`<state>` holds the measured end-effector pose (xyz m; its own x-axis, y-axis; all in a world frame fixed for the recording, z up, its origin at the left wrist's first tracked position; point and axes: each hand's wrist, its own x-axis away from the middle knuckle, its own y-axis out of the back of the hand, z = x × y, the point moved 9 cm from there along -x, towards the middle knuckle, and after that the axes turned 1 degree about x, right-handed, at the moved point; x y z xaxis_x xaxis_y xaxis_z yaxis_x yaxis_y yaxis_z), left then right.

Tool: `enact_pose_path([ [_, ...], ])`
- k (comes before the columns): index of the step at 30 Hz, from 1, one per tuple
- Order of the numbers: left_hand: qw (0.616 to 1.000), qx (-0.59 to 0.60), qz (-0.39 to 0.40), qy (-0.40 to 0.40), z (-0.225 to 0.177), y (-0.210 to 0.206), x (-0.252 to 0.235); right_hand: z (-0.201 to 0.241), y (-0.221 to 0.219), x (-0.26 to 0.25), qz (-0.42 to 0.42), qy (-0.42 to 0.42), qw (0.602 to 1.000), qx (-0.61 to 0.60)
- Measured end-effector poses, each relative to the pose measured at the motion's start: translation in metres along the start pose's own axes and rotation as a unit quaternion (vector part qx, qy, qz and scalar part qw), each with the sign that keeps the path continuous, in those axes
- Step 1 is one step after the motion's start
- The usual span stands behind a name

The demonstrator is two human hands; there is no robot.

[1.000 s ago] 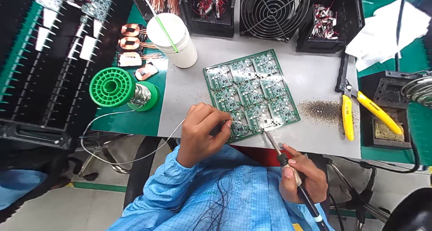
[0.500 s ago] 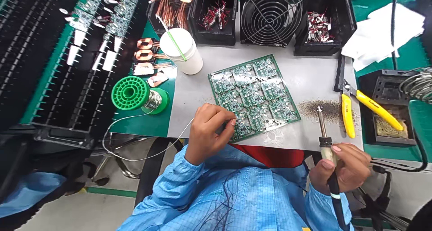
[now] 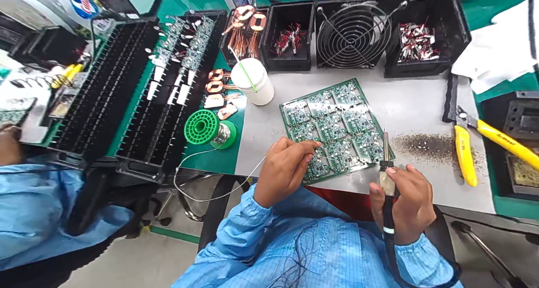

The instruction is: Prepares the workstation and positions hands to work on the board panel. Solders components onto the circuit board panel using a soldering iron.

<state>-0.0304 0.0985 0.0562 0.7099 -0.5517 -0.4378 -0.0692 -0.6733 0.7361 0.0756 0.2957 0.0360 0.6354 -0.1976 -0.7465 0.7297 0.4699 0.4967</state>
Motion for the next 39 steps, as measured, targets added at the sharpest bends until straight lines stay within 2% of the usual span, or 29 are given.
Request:
enact_pose_path([
  [4,1.0,-0.02,0.015,0.005,-0.001,-0.003,-0.002,-0.001,-0.002,0.003,-0.008,0.007,1.0,-0.002],
  [14,0.998,-0.051,-0.023,0.01,0.0,0.001,-0.002,0.0,-0.004,0.002,0.005,0.021,1.0,-0.008],
  [19,0.992,-0.046,-0.115,0.027,0.002,0.017,0.007,0.001,-0.009,-0.001,0.051,0.034,0.998,-0.033],
  [21,0.99,-0.043,-0.135,0.013,0.0,0.02,0.011,-0.004,-0.005,-0.001,0.054,0.015,0.994,-0.093],
  [25,0.994,-0.005,-0.094,-0.047,-0.005,0.016,0.011,-0.01,0.009,-0.002,0.04,0.003,0.963,-0.268],
  [29,0.997,0.018,-0.052,-0.056,-0.006,0.01,0.009,-0.006,0.014,-0.003,0.09,0.018,0.925,-0.37],
  [39,0.998,0.003,-0.039,-0.057,-0.008,0.007,0.008,-0.003,0.008,0.0,0.113,0.087,0.927,-0.346],
])
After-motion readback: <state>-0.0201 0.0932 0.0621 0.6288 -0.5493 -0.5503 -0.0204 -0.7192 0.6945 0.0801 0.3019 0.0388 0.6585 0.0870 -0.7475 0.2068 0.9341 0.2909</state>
